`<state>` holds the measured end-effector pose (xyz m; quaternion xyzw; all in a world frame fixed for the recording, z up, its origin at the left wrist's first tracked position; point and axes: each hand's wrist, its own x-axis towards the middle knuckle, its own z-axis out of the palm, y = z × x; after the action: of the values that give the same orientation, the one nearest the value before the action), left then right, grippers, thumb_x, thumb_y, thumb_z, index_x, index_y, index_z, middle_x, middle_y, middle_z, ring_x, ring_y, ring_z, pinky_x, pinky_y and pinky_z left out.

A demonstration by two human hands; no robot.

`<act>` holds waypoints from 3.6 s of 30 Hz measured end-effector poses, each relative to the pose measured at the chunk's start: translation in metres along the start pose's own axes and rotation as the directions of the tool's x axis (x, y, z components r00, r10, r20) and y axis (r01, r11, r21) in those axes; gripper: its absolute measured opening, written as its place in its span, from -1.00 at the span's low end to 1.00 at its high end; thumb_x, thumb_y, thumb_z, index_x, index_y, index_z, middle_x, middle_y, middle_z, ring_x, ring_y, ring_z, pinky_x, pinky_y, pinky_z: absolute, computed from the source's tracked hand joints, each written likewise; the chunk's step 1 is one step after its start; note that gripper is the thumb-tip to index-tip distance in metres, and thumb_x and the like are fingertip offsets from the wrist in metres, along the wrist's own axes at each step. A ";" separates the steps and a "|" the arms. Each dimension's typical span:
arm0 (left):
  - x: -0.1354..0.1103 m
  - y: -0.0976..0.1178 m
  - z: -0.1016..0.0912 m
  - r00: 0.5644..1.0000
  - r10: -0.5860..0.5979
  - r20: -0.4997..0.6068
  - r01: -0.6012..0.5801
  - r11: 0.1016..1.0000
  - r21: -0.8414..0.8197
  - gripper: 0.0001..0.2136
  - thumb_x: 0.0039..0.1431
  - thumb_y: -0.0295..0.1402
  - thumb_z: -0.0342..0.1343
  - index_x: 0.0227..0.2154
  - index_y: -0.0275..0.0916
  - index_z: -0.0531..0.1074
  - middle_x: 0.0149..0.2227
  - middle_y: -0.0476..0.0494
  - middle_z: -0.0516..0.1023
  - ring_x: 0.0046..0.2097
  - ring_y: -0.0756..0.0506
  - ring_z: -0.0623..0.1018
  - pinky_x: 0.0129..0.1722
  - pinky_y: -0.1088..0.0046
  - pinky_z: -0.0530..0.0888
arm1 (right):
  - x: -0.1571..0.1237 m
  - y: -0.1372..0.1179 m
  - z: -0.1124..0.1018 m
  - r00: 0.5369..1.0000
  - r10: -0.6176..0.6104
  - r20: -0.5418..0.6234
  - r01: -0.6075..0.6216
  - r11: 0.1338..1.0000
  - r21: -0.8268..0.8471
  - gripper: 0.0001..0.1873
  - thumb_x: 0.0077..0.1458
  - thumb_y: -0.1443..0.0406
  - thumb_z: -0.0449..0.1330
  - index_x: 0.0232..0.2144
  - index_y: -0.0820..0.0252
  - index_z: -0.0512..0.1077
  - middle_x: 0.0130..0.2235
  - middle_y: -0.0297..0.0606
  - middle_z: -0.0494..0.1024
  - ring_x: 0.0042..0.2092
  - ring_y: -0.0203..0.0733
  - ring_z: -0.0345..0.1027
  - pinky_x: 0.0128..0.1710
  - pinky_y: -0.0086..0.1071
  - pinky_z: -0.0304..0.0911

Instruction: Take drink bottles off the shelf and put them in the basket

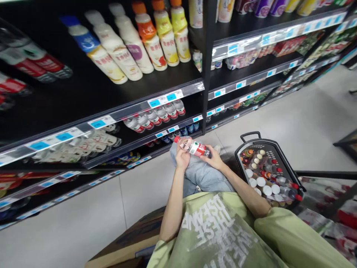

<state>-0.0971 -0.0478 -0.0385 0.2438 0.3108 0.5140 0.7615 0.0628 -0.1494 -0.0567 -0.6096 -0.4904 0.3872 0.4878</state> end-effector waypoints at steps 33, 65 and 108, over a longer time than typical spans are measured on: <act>0.000 0.005 0.015 0.999 0.033 -0.006 -0.033 0.998 0.051 -0.54 -0.19 -0.45 0.17 -0.11 -0.15 0.57 -0.10 -0.13 0.66 0.15 -0.31 0.61 0.33 -0.09 0.45 | 0.004 0.002 -0.002 1.000 -0.028 0.003 0.027 0.999 0.038 -0.30 0.10 -0.10 0.41 0.13 0.17 0.42 0.03 -0.12 0.64 0.00 0.03 0.56 0.12 -0.10 0.43; -0.006 0.000 0.004 0.999 -0.033 -0.008 0.033 0.999 0.026 -0.46 -0.20 -0.40 0.22 -0.02 -0.10 0.50 0.00 -0.17 0.67 0.16 -0.35 0.63 0.29 0.02 0.42 | -0.005 0.003 -0.001 1.000 0.023 -0.012 -0.023 1.000 0.011 -0.34 0.11 -0.10 0.39 0.10 0.14 0.42 -0.01 -0.10 0.67 -0.03 0.10 0.59 0.07 -0.01 0.46; -0.004 -0.006 0.000 0.999 -0.049 -0.014 0.050 0.997 0.061 -0.40 -0.09 -0.37 0.45 0.10 -0.07 0.52 0.10 -0.14 0.65 0.18 -0.26 0.61 0.27 0.14 0.44 | -0.006 0.010 -0.003 0.994 0.110 -0.027 -0.108 0.993 0.056 -0.37 0.16 -0.11 0.31 0.09 0.07 0.27 -0.05 -0.14 0.61 -0.08 0.07 0.51 0.05 0.02 0.40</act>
<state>-0.0944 -0.0536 -0.0424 0.2560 0.3369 0.4866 0.7643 0.0668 -0.1564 -0.0660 -0.6278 -0.4383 0.4173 0.4894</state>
